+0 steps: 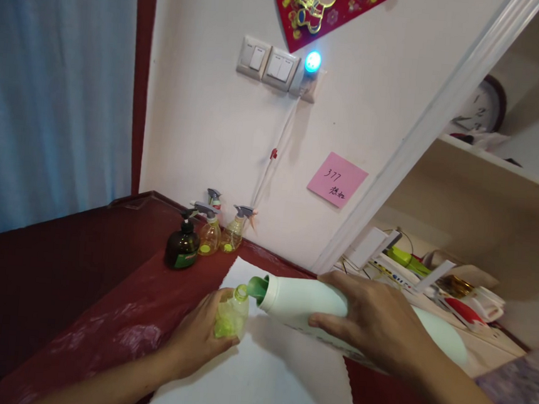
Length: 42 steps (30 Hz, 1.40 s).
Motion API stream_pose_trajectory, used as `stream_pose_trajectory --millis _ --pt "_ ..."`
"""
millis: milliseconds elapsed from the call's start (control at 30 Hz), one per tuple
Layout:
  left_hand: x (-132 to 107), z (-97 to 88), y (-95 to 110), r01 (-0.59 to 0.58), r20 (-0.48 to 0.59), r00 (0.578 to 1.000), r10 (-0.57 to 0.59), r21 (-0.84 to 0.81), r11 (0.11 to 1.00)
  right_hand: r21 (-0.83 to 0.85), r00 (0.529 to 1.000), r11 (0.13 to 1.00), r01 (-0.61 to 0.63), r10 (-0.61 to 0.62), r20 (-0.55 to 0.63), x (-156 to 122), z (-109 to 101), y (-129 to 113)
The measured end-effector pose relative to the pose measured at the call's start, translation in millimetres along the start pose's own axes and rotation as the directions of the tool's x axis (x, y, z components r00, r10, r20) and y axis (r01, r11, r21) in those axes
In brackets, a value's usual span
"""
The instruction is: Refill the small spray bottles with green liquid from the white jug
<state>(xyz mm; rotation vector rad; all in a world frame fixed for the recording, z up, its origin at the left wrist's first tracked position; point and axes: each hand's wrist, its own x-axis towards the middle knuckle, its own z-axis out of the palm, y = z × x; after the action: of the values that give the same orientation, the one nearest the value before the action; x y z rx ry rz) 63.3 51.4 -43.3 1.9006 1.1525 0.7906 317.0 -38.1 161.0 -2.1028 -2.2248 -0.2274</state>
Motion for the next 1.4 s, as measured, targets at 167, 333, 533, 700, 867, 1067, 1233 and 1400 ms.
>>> stream_pose_trajectory --millis 167,333,533,700,867,1067,1233,1400 --pt "0.8 -0.8 1.2 -0.008 0.006 1.0 0.008 0.001 1.0 -0.004 0.999 1.0 -0.028 0.028 0.027 0.7 -1.1 -1.9" --pt "0.0 -0.8 2.1 -0.016 0.001 1.0 0.016 -0.004 1.0 -0.012 1.0 1.0 -0.018 0.018 0.021 0.1 -1.1 -1.9" --pt "-1.0 -0.8 2.1 -0.012 -0.001 1.0 0.012 -0.007 1.0 -0.008 1.0 1.0 -0.02 0.02 0.019 1.3 0.5 -0.8" --pt "-0.9 -0.6 1.6 -0.014 -0.001 1.0 0.014 -0.009 1.0 -0.023 1.0 1.0 -0.02 0.021 0.023 0.8 1.2 0.8" --pt "-0.2 -0.3 0.5 -0.018 0.006 1.0 0.018 -0.005 1.0 -0.009 0.999 1.0 -0.026 0.026 0.027 1.0 -0.3 -0.1" --pt "0.0 1.4 -1.2 -0.006 -0.001 1.0 0.006 0.001 1.0 -0.009 0.999 1.0 -0.024 0.024 0.038 0.3 -1.8 -1.7" --pt "-0.2 1.5 -1.4 -0.012 0.0 1.0 0.012 -0.006 1.0 -0.007 1.0 1.0 -0.015 0.015 0.025 -0.8 -0.2 0.0" --pt "1.3 1.9 -2.8 -0.017 0.002 1.0 0.017 -0.01 1.0 -0.012 1.0 1.0 -0.015 0.016 0.02 -2.0 -0.9 1.8"
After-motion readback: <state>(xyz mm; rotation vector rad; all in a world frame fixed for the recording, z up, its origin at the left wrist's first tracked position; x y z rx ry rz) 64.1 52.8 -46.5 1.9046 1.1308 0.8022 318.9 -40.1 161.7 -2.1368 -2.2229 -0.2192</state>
